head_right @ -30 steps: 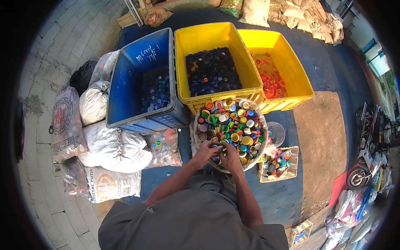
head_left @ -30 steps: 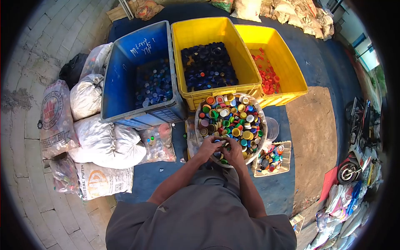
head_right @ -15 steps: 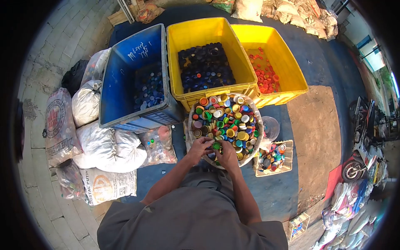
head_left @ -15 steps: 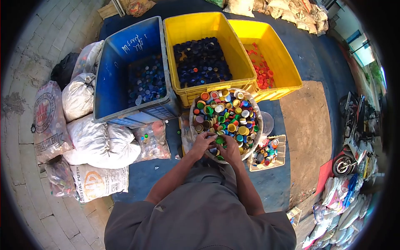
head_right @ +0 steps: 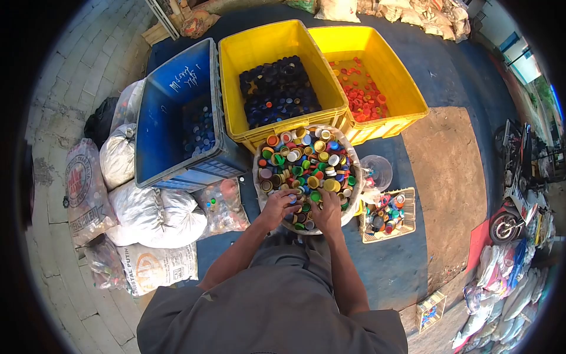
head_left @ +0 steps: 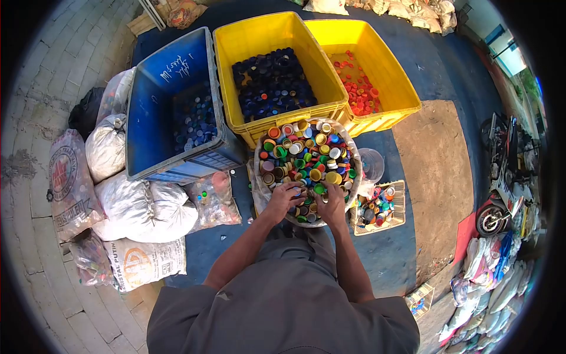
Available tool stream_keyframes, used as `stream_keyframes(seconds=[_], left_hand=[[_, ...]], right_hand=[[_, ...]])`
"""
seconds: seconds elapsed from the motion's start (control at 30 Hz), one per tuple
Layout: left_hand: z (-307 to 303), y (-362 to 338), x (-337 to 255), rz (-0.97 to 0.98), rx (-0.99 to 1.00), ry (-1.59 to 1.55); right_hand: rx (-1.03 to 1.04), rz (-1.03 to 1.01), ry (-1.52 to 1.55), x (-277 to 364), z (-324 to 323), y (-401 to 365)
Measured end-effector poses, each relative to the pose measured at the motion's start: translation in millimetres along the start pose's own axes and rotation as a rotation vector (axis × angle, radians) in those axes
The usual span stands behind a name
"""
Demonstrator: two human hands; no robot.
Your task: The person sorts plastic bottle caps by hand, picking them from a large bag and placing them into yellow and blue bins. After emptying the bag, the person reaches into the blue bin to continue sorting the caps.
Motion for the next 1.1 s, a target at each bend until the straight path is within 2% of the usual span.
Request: stream_keyframes(seconds=[0.07,0.17,0.3,0.5,0.7,0.77,0.87,0.97,1.1], left_hand=[[3,1,4,-0.006,-0.015,-0.015],[7,0,11,0.011,-0.003,-0.016],[16,-9,17,0.003,-0.028,-0.054],[26,-21,24,0.054,-0.040,-0.109],[18,-39,36,0.050,-0.045,-0.221],[9,-45,31,0.042,-0.028,-0.203],[0,-62,11,0.049,-0.042,-0.148],[-55,-61,13,0.063,0.131,-0.042],[-112,-113,-21,0.089,0.049,-0.156]], right_hand=[[-0.052,-0.048,-0.085,-10,-6,-1],[-0.028,0.065,-0.043,-21,-14,-2],[0.079,0.029,0.182,-33,-16,-2],[0.248,-0.214,0.131,-2,-22,2],[0.378,-0.267,0.126,17,-6,4],[0.389,-0.237,0.096,28,-4,0],[0.285,-0.224,0.115,47,12,-15],[0.187,-0.238,0.135,80,37,-36],[0.177,-0.091,0.231,139,96,-67]])
Point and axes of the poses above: each hand's wrist, its own y-axis towards the middle knuckle, its own z-axis out of the palm, x = y × z, the point moved 2 cm from there along y, towards the middle knuckle, and after that the axes turned 4 degrees about -x, right-handed, at the moved point
